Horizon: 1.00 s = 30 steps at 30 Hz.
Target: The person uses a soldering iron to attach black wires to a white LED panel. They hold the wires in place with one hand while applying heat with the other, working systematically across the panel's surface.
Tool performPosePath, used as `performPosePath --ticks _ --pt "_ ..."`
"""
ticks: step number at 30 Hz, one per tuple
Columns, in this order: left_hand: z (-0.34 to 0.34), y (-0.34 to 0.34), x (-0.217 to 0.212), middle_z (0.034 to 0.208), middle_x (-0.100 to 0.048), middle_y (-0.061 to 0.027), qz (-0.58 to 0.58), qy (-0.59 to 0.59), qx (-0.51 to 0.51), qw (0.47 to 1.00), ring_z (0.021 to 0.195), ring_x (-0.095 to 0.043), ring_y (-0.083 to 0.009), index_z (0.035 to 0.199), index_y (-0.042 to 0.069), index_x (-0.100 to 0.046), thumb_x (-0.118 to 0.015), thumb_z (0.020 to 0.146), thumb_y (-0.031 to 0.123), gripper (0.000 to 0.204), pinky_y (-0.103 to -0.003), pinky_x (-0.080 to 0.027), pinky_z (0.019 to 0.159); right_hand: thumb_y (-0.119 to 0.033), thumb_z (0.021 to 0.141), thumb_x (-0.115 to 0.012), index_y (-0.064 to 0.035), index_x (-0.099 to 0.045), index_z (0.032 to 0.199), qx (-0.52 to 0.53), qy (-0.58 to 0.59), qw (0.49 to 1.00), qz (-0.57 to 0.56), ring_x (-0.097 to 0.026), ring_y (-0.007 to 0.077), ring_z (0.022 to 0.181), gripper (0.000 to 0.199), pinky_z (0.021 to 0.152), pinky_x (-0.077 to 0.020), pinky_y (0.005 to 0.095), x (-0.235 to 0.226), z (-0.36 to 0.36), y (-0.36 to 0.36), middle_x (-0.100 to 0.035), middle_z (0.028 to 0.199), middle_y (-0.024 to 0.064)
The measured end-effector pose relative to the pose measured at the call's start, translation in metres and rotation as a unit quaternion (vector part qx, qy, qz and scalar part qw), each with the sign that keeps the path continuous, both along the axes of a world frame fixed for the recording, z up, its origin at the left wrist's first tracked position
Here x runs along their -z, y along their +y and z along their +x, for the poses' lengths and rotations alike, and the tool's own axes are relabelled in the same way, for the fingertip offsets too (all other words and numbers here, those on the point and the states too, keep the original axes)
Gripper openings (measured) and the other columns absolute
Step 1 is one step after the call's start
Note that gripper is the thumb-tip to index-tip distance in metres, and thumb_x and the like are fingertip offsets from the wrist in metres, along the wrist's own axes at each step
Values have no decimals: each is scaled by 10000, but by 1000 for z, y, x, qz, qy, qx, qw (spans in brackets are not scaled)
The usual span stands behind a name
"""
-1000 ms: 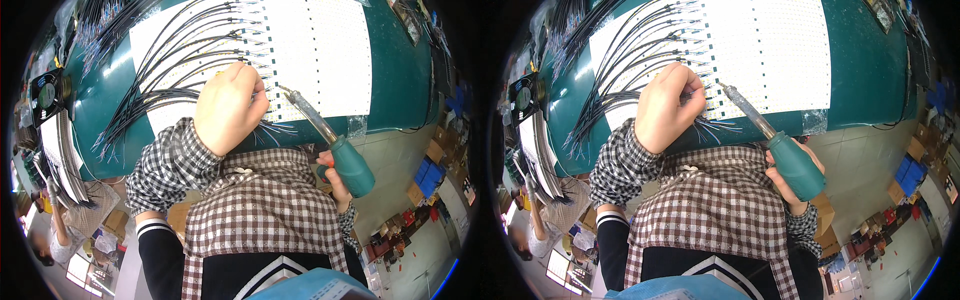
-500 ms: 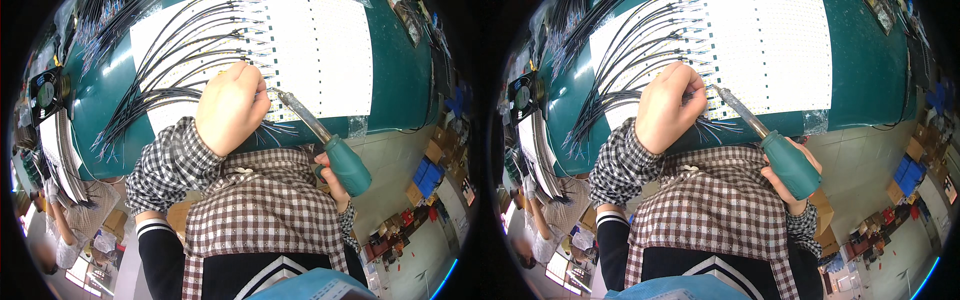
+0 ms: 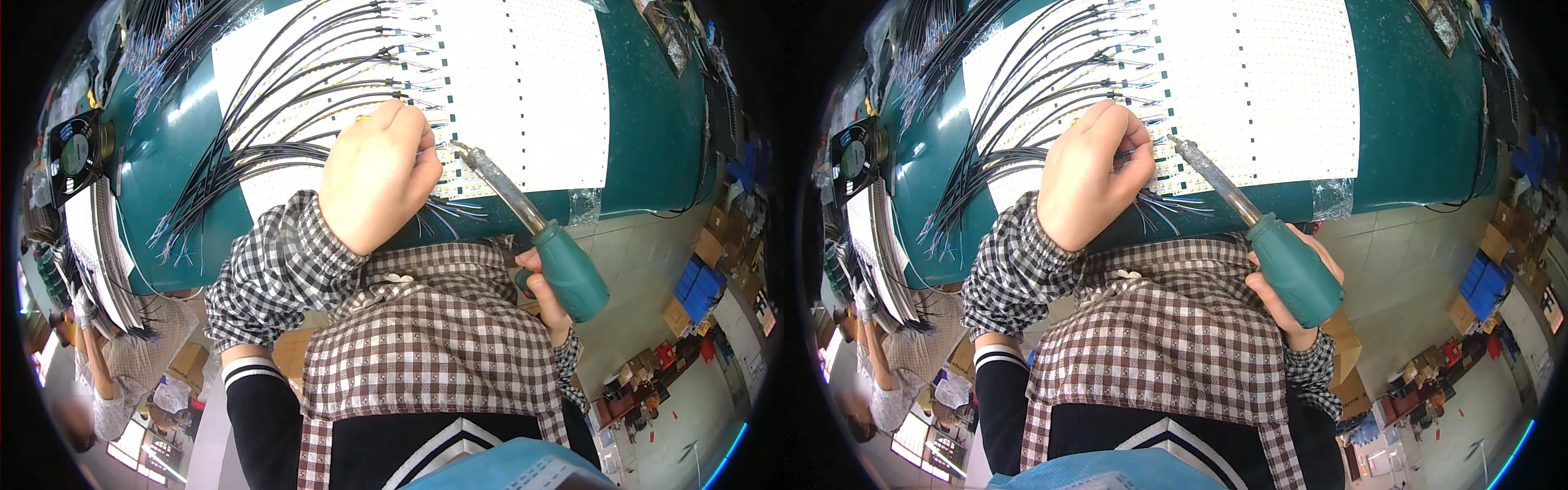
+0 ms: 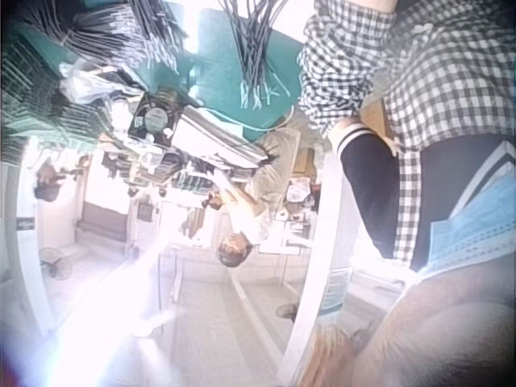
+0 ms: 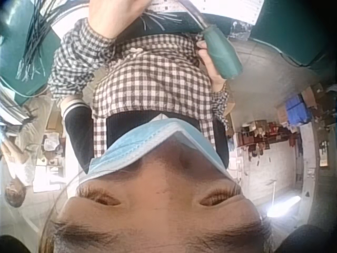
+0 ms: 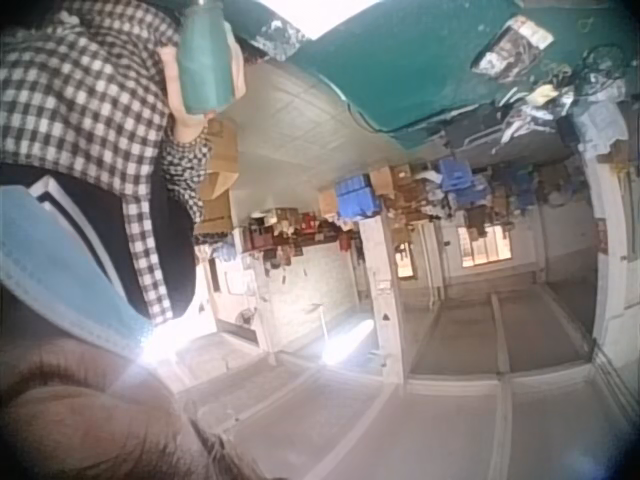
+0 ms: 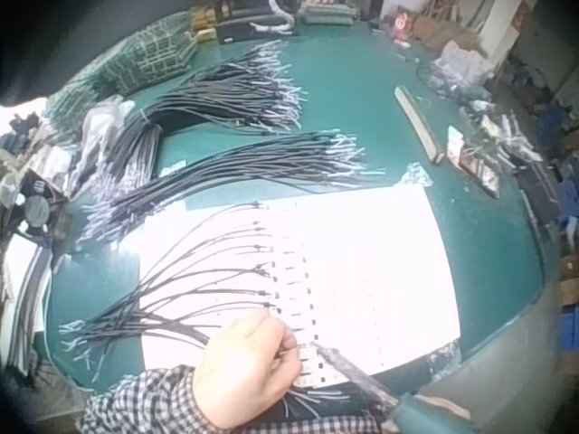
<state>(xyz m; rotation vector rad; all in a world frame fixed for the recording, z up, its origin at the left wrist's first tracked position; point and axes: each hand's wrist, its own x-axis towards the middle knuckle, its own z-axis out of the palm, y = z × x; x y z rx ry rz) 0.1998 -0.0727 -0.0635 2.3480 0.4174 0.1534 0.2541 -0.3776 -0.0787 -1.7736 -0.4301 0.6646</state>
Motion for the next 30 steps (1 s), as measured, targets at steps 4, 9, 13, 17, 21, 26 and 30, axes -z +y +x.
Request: performPosePath --ticks 4,9,13,17,21,26,30 --pt "-1 0 0 817 -619 -107 3 -2 0 1000 700 -627 -277 843 27 -600 -691 803 18 99 -362 -511 613 -171 786 -894 114 -569 1309 7 19 1000 16 -755 220 914 679 794 -619 326 2 -1 -3 -734 1064 181" --pt "-1 1 -1 819 -607 -125 -2 -9 7 1000 722 -627 -322 854 28 -582 -681 808 21 109 -405 -511 630 -165 793 -889 121 -550 1322 15 47 999 3 -752 249 949 690 811 -626 345 -3 0 -1 -722 1108 210" --pt "0 9 -8 842 -629 -102 -62 -4 20 998 751 -655 -269 889 25 -618 -692 848 36 85 -349 -522 661 -158 798 -882 129 -513 1347 59 94 994 12 -739 294 1010 720 823 -639 366 -11 0 6 -704 1144 241" --pt "6 7 -3 844 -635 -94 12 22 46 999 742 -660 -268 889 32 -624 -695 847 52 85 -352 -524 658 -145 806 -875 135 -491 1356 44 84 995 24 -729 316 1037 727 825 -647 371 -9 2 4 -688 1174 257" --pt "8 7 -2 834 -638 -98 14 30 40 999 724 -659 -274 872 37 -630 -694 840 59 76 -360 -525 649 -127 801 -874 130 -503 1348 48 81 995 25 -733 304 1027 710 828 -643 371 -10 1 3 -697 1157 249" --pt "7 3 -2 820 -641 -102 2 14 16 1000 706 -652 -285 852 42 -632 -696 823 56 72 -367 -523 637 -112 787 -878 125 -534 1324 42 69 996 30 -744 272 989 680 836 -635 364 -5 -1 -1 -714 1121 225" --pt "7 1 0 815 -641 -99 27 8 11 1000 695 -646 -286 852 46 -635 -696 815 57 72 -368 -520 631 -113 781 -882 124 -554 1308 30 58 998 22 -751 243 950 665 821 -629 347 -1 -2 -3 -723 1100 202"
